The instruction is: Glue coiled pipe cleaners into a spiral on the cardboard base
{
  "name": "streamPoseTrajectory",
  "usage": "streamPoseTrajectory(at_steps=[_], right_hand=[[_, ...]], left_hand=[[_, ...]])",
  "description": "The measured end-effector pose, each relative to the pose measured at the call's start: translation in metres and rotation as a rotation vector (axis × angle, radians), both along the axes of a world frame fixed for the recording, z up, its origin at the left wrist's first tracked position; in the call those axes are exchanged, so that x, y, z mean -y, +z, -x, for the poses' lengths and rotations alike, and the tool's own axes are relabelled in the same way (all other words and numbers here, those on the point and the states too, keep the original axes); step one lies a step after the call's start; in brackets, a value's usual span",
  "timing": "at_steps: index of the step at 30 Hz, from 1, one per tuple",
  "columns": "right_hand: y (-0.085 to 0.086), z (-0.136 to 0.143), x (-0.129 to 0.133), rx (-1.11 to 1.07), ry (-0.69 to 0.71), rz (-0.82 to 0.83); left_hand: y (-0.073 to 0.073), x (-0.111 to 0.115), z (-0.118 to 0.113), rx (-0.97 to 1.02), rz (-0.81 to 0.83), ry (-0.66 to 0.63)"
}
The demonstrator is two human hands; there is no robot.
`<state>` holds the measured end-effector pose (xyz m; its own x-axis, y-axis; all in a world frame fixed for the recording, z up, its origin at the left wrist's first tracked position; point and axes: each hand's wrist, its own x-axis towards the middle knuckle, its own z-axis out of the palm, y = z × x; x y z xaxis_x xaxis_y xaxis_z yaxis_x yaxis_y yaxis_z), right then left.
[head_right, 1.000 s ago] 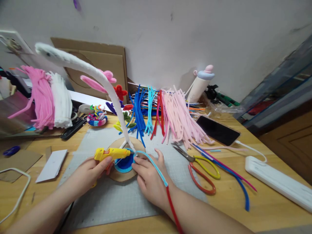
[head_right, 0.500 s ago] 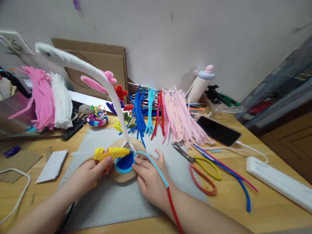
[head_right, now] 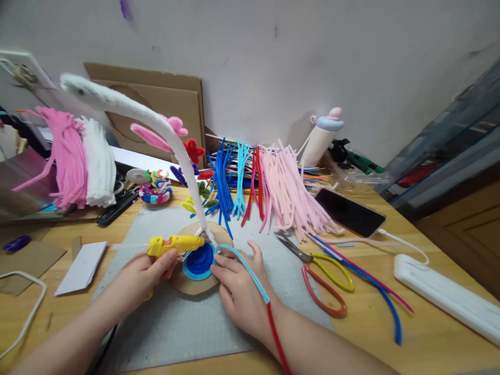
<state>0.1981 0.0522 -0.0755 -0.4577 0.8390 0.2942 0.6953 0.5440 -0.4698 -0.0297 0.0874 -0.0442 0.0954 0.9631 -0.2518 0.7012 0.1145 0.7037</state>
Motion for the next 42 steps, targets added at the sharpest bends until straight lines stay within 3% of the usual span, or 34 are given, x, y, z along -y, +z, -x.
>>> streamPoseTrajectory(at_steps=[10, 15, 28, 34, 38, 42], right_hand=[[0.000, -0.001, 0.000, -0.016, 0.008, -0.005], [0.001, 0.000, 0.000, -0.019, 0.005, -0.008], [0.001, -0.001, 0.000, -0.031, 0.013, 0.012], [0.001, -0.002, 0.000, -0.032, 0.019, 0.006], [0.001, -0.002, 0.000, -0.039, 0.017, 0.008], [0.000, -0.002, 0.000, -0.039, 0.017, 0.005]], left_hand=[[0.018, -0.011, -0.002, -0.088, -0.033, -0.007], [0.028, -0.016, 0.000, -0.038, 0.004, -0.074], [0.031, -0.019, -0.006, -0.098, -0.020, -0.107], [0.025, -0.021, -0.001, -0.146, -0.067, -0.089], [0.022, -0.021, 0.004, -0.244, -0.084, -0.098], [0.028, -0.021, 0.004, -0.341, -0.056, -0.107]])
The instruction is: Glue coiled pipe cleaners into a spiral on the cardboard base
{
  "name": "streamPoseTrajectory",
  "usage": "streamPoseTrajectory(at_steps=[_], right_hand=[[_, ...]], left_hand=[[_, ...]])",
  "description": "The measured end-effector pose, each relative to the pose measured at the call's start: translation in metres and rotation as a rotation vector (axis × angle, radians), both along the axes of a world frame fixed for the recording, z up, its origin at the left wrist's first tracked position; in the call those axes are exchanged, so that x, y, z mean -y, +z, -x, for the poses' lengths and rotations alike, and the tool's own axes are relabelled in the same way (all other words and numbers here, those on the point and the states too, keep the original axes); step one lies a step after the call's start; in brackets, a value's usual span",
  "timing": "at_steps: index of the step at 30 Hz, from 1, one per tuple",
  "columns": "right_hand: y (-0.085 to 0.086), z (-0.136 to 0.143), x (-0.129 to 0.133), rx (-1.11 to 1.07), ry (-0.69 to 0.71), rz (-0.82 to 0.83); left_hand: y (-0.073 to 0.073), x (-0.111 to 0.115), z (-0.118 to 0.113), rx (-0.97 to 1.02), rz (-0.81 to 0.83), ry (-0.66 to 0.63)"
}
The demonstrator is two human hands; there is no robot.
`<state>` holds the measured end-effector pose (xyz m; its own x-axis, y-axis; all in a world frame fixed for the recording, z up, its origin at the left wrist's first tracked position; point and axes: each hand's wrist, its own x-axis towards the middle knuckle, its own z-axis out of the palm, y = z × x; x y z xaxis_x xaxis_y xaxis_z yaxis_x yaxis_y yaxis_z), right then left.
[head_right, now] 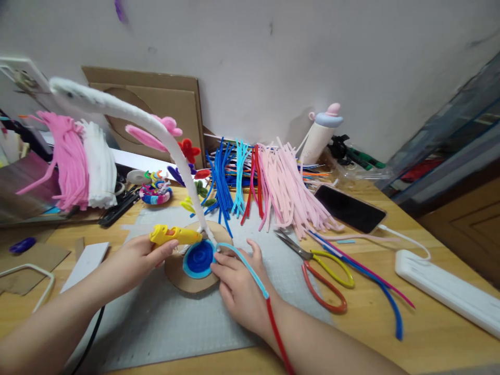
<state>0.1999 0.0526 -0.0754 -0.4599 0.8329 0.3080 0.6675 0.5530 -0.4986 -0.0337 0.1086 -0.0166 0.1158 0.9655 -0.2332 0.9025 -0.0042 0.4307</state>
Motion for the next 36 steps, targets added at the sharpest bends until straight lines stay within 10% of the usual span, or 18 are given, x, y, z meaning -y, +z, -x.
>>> streamPoseTrajectory(at_steps=[36], right_hand=[[0.000, 0.000, -0.001, 0.011, 0.000, 0.002]], left_hand=[[0.012, 0.006, 0.003, -0.091, 0.012, 0.046]])
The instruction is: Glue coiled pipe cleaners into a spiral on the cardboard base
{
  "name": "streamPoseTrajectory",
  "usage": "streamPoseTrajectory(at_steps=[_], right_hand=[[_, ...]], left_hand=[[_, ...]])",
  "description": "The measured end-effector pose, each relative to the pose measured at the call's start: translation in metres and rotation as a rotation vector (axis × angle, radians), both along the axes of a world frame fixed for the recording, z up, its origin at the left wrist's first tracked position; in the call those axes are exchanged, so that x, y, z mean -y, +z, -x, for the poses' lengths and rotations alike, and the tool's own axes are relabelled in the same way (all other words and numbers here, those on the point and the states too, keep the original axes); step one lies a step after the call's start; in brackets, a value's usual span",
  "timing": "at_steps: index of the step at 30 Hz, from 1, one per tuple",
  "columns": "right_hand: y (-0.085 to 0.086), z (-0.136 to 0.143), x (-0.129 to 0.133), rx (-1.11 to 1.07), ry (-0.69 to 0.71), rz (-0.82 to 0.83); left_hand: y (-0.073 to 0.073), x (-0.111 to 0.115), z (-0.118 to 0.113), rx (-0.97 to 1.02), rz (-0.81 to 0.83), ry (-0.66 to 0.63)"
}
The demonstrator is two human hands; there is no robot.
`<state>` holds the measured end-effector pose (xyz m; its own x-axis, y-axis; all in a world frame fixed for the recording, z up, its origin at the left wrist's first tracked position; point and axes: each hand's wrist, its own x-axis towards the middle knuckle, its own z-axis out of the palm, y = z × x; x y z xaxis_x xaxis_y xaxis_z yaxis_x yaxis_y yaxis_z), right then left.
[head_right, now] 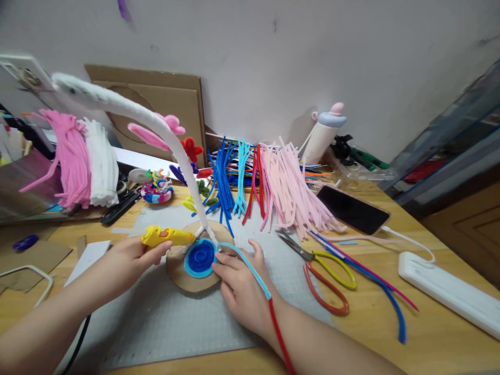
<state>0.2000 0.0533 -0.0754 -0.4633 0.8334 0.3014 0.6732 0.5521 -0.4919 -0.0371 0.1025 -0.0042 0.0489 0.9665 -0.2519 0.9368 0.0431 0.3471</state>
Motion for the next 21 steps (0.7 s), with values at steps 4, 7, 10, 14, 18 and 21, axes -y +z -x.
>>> streamPoseTrajectory(at_steps=[4, 7, 10, 14, 18, 21], right_hand=[[0.000, 0.000, 0.000, 0.003, 0.001, 0.007], [0.000, -0.001, 0.000, 0.011, 0.000, 0.008], [0.001, 0.000, 0.000, 0.015, -0.004, 0.014], [0.003, 0.000, 0.000, 0.011, -0.008, 0.022], [0.003, 0.000, 0.000, 0.003, -0.002, 0.029], [0.002, -0.001, 0.000, -0.003, 0.001, 0.034]], left_hand=[[0.003, 0.004, 0.000, -0.025, -0.018, -0.024], [0.004, 0.009, 0.001, -0.033, -0.006, -0.069], [0.005, 0.014, 0.001, -0.015, 0.016, -0.097], [0.006, 0.019, 0.000, -0.045, 0.043, -0.085], [0.009, 0.022, 0.000, -0.024, 0.045, -0.093], [0.011, 0.024, 0.000, -0.024, 0.035, -0.093]])
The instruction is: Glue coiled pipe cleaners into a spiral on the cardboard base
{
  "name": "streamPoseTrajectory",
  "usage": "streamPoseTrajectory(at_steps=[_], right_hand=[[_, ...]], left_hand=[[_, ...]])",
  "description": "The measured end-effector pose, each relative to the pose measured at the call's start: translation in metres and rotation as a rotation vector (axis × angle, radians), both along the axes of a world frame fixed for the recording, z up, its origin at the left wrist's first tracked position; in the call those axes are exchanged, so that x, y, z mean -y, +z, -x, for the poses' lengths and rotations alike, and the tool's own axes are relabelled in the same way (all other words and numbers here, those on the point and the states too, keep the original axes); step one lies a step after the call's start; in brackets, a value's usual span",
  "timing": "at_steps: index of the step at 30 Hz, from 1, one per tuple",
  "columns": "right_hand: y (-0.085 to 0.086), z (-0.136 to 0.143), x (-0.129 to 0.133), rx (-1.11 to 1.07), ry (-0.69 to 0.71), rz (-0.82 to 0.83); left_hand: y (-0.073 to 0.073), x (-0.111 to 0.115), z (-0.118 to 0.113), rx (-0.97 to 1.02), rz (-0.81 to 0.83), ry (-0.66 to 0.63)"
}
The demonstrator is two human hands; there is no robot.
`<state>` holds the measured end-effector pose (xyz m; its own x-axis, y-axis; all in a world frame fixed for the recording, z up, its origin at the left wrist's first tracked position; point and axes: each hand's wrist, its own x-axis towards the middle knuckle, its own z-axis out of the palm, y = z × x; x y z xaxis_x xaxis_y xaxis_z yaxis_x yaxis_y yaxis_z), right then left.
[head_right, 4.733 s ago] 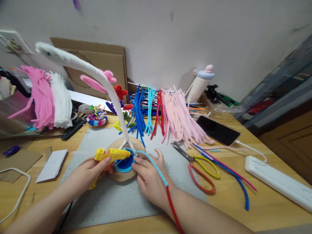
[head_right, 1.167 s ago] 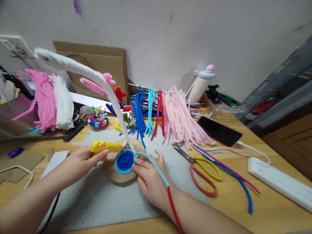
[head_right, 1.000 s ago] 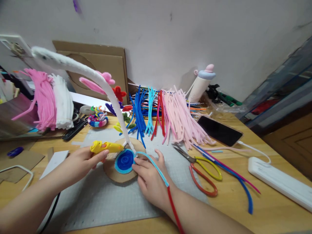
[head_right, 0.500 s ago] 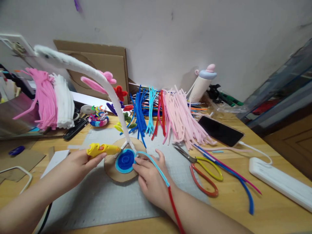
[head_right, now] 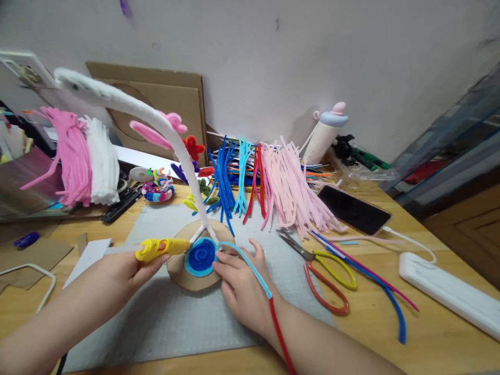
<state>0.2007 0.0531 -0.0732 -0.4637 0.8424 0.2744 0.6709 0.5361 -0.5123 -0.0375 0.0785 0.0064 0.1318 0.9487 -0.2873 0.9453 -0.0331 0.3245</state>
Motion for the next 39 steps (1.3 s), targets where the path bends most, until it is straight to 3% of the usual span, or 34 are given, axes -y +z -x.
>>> streamPoseTrajectory(at_steps=[20, 33, 39], right_hand=[[-0.001, 0.000, 0.000, 0.013, -0.008, -0.011], [0.000, 0.001, 0.002, 0.005, -0.008, 0.003], [0.000, 0.002, 0.001, 0.009, -0.010, -0.002]], left_hand=[[-0.011, 0.015, 0.015, 0.024, 0.009, 0.084], [-0.011, 0.028, 0.017, 0.058, -0.077, 0.070], [-0.020, 0.036, 0.023, 0.112, -0.077, 0.056]])
